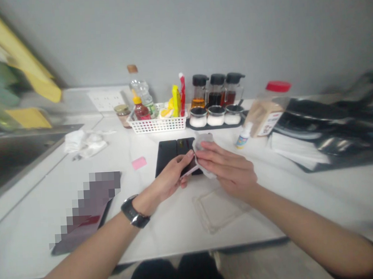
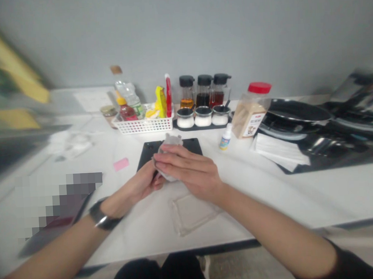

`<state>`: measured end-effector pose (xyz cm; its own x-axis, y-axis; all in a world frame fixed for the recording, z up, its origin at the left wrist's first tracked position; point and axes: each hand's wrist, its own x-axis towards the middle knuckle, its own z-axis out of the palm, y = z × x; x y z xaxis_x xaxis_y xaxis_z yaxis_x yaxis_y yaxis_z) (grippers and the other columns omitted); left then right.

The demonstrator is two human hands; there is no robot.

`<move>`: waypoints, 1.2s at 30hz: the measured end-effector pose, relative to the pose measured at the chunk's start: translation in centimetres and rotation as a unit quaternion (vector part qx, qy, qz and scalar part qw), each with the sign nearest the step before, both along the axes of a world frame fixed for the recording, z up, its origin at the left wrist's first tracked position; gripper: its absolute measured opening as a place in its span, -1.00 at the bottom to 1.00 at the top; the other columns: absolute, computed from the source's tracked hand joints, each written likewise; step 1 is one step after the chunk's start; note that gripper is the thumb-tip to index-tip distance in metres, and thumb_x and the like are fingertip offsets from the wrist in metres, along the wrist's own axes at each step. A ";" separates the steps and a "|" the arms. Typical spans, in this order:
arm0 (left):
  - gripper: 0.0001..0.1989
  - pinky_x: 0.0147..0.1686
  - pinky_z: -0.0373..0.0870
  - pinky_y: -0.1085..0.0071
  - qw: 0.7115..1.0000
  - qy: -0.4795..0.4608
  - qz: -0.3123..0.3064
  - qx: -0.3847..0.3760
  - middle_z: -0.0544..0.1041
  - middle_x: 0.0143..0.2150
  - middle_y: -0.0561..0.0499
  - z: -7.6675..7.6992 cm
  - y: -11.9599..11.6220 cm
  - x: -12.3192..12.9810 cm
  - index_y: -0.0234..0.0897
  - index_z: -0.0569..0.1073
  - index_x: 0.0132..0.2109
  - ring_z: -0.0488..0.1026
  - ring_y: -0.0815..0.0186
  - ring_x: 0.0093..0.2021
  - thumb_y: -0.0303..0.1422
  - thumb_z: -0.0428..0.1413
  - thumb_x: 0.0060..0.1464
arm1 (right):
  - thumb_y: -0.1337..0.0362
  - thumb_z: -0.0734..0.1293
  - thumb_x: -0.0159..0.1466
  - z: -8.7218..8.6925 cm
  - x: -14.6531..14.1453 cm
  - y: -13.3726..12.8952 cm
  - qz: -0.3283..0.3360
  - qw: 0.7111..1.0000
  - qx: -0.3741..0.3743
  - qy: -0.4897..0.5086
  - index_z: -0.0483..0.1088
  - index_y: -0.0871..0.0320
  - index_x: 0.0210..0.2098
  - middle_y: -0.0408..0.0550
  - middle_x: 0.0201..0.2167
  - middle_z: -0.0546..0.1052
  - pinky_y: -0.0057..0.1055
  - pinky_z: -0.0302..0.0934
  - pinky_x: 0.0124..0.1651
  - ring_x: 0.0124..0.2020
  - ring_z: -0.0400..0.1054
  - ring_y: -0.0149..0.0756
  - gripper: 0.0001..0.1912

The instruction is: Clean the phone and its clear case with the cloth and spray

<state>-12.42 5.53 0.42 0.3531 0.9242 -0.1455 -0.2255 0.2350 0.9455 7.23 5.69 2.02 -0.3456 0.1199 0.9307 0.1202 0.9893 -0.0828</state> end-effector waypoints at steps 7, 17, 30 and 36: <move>-0.34 -0.71 0.00 0.64 0.998 0.005 -0.055 -0.035 0.18 -0.56 0.27 0.5 -0.4 -0.1 -0.25 0.40 -0.24 0.01 0.58 -0.65 0.23 0.40 -0.07 | 0.57 0.20 0.46 -0.6 0.7 1.7 -0.069 0.997 -0.008 0.041 0.36 -0.04 0.44 -0.12 0.33 0.55 -0.04 0.45 0.40 0.34 0.49 -0.16 -0.35; -0.29 -0.70 0.06 0.66 1.000 0.018 -0.013 -0.014 0.25 -0.50 0.27 1.0 -0.6 0.0 -0.26 0.38 -0.25 0.08 0.63 -0.66 0.20 0.48 -0.20 | 0.47 0.27 0.50 -0.4 0.6 0.5 -0.082 0.992 0.091 -0.007 0.30 0.00 0.48 -0.05 0.23 0.64 -0.10 0.44 0.42 0.33 0.50 -0.18 -0.39; -0.36 -0.70 0.04 0.66 1.000 0.012 -0.024 -0.001 0.32 -0.43 0.21 1.2 -0.4 -0.2 -0.28 0.42 -0.22 0.08 0.63 -0.62 0.10 0.50 -0.14 | 0.45 0.26 0.50 -1.7 0.8 1.0 -0.078 0.996 0.016 0.043 0.29 -0.20 0.47 -0.24 0.30 0.57 -0.01 0.42 0.43 0.31 0.52 -0.13 -0.36; -0.33 -0.72 0.07 0.67 1.000 0.011 -0.003 0.013 0.29 -0.46 0.22 1.4 -0.4 -0.2 -0.29 0.43 -0.22 0.12 0.60 -0.61 0.12 0.51 -0.18 | 0.32 0.37 0.47 -2.4 0.9 0.5 -0.085 0.994 -0.048 0.058 0.50 -0.18 0.32 -0.16 0.20 0.66 0.04 0.46 0.39 0.30 0.53 -0.09 -0.53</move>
<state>-12.58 5.13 1.78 0.3556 0.9257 -0.1291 -0.2039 0.2116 0.9559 8.11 6.19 -0.37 -0.2042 0.2573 0.9445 0.2692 0.9424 -0.1985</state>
